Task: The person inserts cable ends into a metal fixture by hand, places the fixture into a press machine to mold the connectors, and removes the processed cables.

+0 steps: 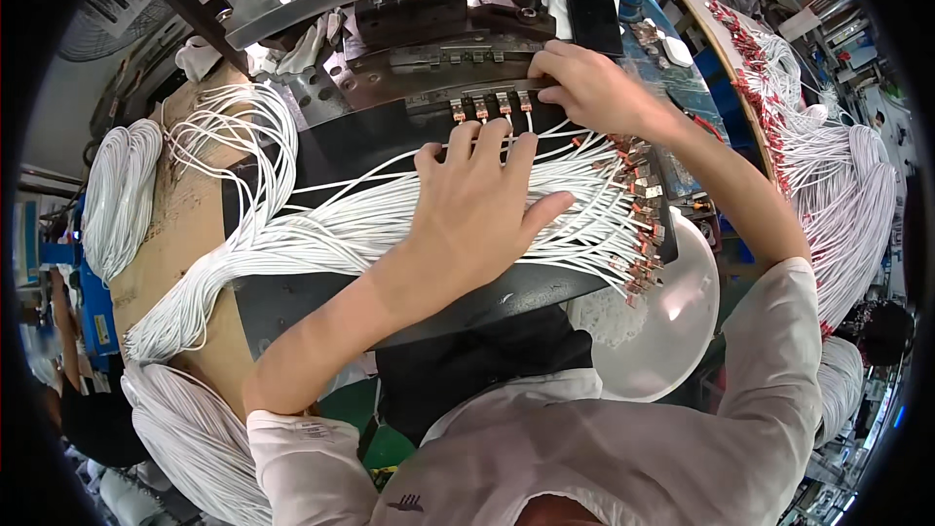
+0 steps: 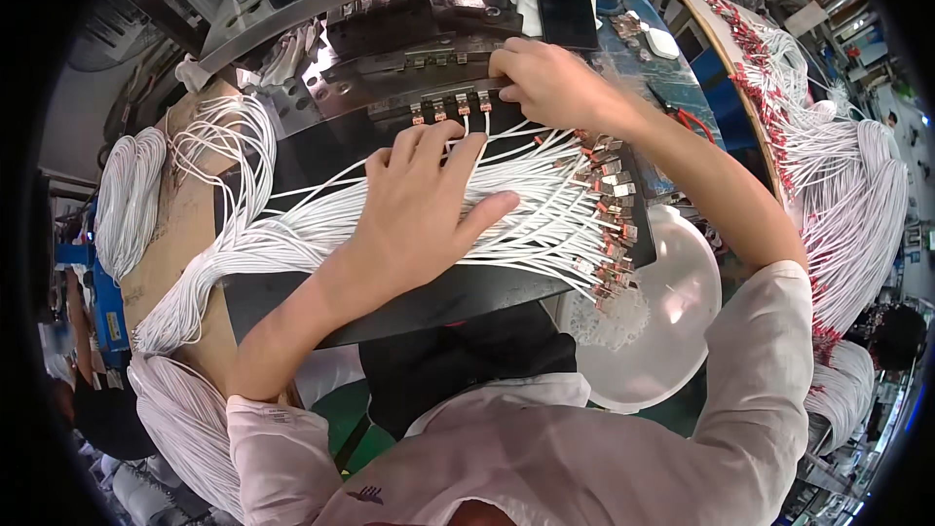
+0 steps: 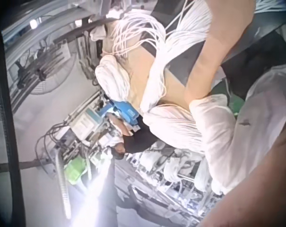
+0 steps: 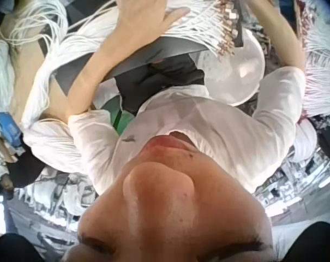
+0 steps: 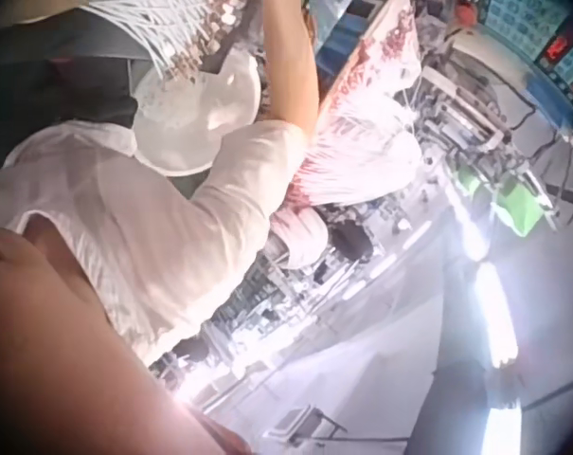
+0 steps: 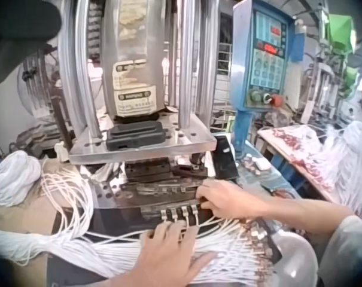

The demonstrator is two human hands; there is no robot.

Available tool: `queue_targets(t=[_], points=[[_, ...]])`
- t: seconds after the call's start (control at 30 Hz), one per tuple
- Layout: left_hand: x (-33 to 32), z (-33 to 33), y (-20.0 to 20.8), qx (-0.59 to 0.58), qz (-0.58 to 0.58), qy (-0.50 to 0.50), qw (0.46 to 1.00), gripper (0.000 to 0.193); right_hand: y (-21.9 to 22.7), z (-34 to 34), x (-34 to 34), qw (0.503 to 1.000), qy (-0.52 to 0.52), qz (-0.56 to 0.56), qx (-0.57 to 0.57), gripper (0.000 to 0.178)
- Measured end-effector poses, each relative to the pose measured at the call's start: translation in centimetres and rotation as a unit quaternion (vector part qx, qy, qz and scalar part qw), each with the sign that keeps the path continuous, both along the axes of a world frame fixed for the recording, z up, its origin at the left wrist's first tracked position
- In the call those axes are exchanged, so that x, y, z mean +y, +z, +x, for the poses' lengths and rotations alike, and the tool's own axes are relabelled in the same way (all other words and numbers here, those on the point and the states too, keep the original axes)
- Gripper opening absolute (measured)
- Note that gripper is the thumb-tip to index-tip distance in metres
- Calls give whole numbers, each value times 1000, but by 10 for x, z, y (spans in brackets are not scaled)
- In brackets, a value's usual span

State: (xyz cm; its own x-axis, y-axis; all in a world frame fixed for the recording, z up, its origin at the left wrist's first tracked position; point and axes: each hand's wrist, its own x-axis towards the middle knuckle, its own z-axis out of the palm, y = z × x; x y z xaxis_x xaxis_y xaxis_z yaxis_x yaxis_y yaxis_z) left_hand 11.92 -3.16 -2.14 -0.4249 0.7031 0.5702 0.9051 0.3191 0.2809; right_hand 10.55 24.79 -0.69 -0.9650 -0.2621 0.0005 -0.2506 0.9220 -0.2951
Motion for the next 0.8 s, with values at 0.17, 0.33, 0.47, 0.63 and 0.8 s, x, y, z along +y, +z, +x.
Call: queue_targets(t=[0.17,0.33,0.47,0.63,0.8], points=[[17,-7,0,-21,-122,81,989,47,8,-4,-37,957,-48,-239,-156,30],[24,-16,14,-36,-93,98,990,38,1,-61,-21,942,-26,-303,-141,32],[45,-90,23,49,7,56,997,31,-28,-153,11,967,-40,-204,146,33],[46,-161,3,-31,-110,119,986,32,-64,-224,47,678,71,-732,-9,36],[37,-170,-3,-22,-106,122,987,35,-80,-224,56,713,166,-681,-17,36]])
